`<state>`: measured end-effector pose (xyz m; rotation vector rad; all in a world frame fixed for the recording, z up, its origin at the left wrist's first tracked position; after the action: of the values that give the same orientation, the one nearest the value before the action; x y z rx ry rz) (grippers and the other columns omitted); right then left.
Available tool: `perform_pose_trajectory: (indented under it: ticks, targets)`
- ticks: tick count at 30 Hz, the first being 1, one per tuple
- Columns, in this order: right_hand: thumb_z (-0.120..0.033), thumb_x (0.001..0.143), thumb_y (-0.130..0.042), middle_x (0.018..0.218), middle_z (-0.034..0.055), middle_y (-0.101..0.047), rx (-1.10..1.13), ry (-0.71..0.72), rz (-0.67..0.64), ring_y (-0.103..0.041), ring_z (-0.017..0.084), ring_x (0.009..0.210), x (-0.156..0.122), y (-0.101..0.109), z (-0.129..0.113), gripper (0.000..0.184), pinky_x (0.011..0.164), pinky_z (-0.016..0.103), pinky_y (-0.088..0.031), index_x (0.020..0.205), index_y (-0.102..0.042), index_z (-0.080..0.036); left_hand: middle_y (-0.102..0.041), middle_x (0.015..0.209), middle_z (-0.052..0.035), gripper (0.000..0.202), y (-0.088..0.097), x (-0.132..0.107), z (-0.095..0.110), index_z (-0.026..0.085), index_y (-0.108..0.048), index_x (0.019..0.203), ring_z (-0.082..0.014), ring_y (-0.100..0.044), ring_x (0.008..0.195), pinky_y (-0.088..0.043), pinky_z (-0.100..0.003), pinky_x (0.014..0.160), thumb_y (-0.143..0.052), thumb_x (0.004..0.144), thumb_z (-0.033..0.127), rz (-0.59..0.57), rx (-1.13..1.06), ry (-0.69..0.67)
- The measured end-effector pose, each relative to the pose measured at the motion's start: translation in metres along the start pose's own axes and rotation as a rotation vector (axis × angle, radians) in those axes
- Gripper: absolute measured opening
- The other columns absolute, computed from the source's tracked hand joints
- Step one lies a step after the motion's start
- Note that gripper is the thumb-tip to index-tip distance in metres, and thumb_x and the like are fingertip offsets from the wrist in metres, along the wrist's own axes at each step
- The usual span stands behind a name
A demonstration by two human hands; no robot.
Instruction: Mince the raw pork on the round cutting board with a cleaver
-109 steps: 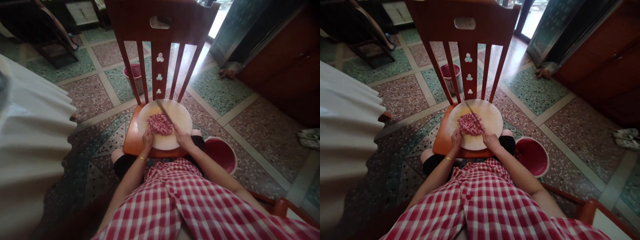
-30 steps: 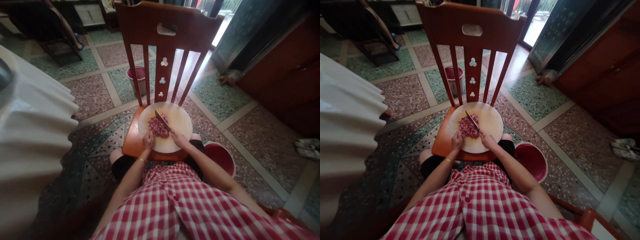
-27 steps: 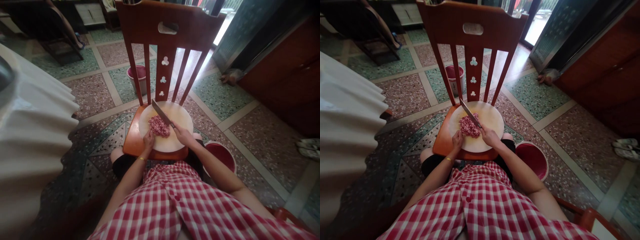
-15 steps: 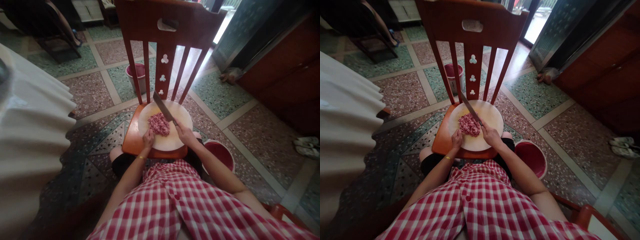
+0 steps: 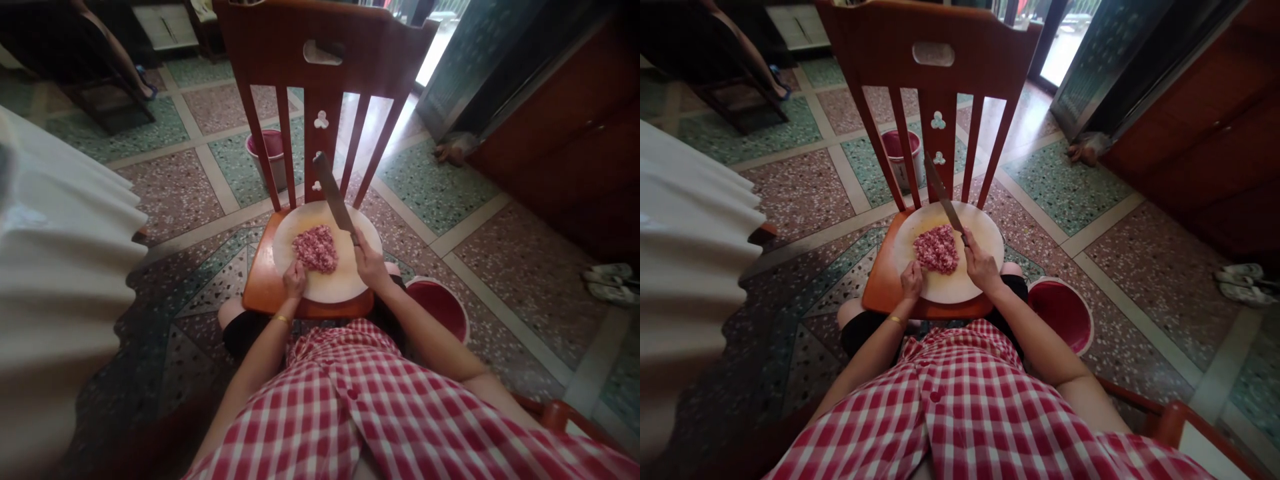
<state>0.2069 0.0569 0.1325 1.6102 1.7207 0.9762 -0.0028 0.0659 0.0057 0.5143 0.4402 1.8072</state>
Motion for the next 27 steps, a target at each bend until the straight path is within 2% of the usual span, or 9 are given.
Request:
perform_pose_trajectory:
  ticks: [4, 6, 9, 11, 14, 16, 20, 22, 27]
  targets:
    - [-0.027, 0.090, -0.033, 0.116, 0.0090, -0.061, -0.068, -0.157, -0.246, -0.061, 0.025, 0.099, -0.001, -0.021, 0.016, 0.049, 0.085, 0.036, -0.046, 0.138, -0.033, -0.018, -0.049, 0.059, 0.0002, 0.033, 0.000, 0.000, 0.001, 0.018, -0.050, 0.065, -0.0112, -0.040, 0.055, -0.029, -0.023, 0.057, -0.032, 0.087, 0.034, -0.012, -0.002, 0.003]
    - [-0.028, 0.091, -0.033, 0.117, 0.0064, -0.061, -0.026, -0.126, -0.213, -0.059, 0.024, 0.102, -0.001, -0.014, 0.014, 0.048, 0.088, 0.035, -0.045, 0.138, -0.034, -0.021, -0.049, 0.059, 0.0003, 0.032, 0.000, 0.000, 0.001, 0.018, -0.050, 0.066, -0.0113, -0.040, 0.056, -0.029, -0.023, 0.057, -0.031, 0.087, 0.034, -0.020, 0.005, 0.010]
    - [-0.029, 0.092, -0.030, 0.127, 0.0038, -0.054, 0.054, 0.005, -0.038, -0.054, 0.021, 0.110, -0.001, 0.003, 0.001, 0.048, 0.092, 0.032, -0.042, 0.140, -0.030, -0.024, -0.049, 0.059, 0.0004, 0.031, -0.001, 0.000, 0.002, 0.018, -0.050, 0.067, -0.0113, -0.041, 0.057, -0.029, -0.023, 0.058, -0.032, 0.087, 0.033, -0.022, 0.030, 0.014]
    - [-0.029, 0.093, -0.028, 0.130, 0.0047, -0.050, 0.059, 0.035, -0.001, -0.053, 0.021, 0.111, -0.002, 0.002, -0.002, 0.047, 0.093, 0.031, -0.041, 0.140, -0.030, -0.023, -0.049, 0.060, 0.0002, 0.031, -0.001, 0.000, 0.002, 0.018, -0.051, 0.067, -0.0112, -0.041, 0.057, -0.030, -0.023, 0.058, -0.032, 0.087, 0.033, -0.024, 0.042, 0.003]
    - [-0.026, 0.091, -0.032, 0.125, 0.0078, -0.054, 0.016, -0.055, -0.161, -0.056, 0.022, 0.107, -0.003, -0.017, 0.008, 0.047, 0.091, 0.033, -0.043, 0.138, -0.033, -0.020, -0.051, 0.061, -0.0005, 0.031, 0.000, 0.000, 0.003, 0.018, -0.052, 0.068, -0.0113, -0.041, 0.057, -0.030, -0.024, 0.058, -0.032, 0.087, 0.032, -0.021, 0.058, -0.008]
    - [-0.026, 0.091, -0.035, 0.120, 0.0082, -0.058, 0.007, -0.105, -0.243, -0.058, 0.023, 0.105, -0.003, -0.020, 0.014, 0.047, 0.089, 0.034, -0.044, 0.137, -0.035, -0.019, -0.051, 0.060, -0.0006, 0.031, 0.000, 0.000, 0.004, 0.018, -0.052, 0.067, -0.0114, -0.041, 0.057, -0.029, -0.024, 0.057, -0.032, 0.087, 0.032, -0.022, 0.062, -0.004]
    - [-0.030, 0.092, -0.032, 0.128, 0.0038, -0.052, 0.072, 0.022, -0.074, -0.054, 0.020, 0.111, 0.000, 0.003, 0.003, 0.048, 0.093, 0.031, -0.042, 0.140, -0.029, -0.024, -0.049, 0.059, 0.0003, 0.032, -0.001, 0.000, 0.004, 0.018, -0.052, 0.066, -0.0110, -0.040, 0.056, -0.029, -0.023, 0.056, -0.032, 0.087, 0.032, -0.031, 0.047, -0.005]
    - [-0.029, 0.093, -0.030, 0.130, 0.0041, -0.050, 0.065, 0.044, -0.010, -0.054, 0.020, 0.111, 0.000, 0.007, -0.001, 0.048, 0.093, 0.031, -0.041, 0.141, -0.026, -0.024, -0.050, 0.060, 0.0003, 0.032, -0.001, 0.000, 0.003, 0.018, -0.053, 0.068, -0.0108, -0.041, 0.057, -0.030, -0.023, 0.058, -0.032, 0.087, 0.033, -0.028, 0.030, -0.020]
    - [-0.028, 0.091, -0.035, 0.114, 0.0080, -0.062, -0.040, -0.107, -0.259, -0.061, 0.025, 0.099, -0.006, -0.018, 0.016, 0.048, 0.085, 0.037, -0.047, 0.138, -0.033, -0.021, -0.049, 0.060, 0.0004, 0.032, 0.000, 0.000, 0.001, 0.018, -0.052, 0.067, -0.0108, -0.040, 0.056, -0.029, -0.023, 0.057, -0.032, 0.087, 0.034, -0.021, 0.028, -0.017]
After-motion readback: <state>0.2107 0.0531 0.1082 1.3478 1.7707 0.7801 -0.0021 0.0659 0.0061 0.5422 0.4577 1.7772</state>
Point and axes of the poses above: each hand's wrist, its own x-axis towards the middle knuckle, its own y-axis out of the back of the hand, z = x × y, the point moved 3 cm from there along x, towards the middle knuckle
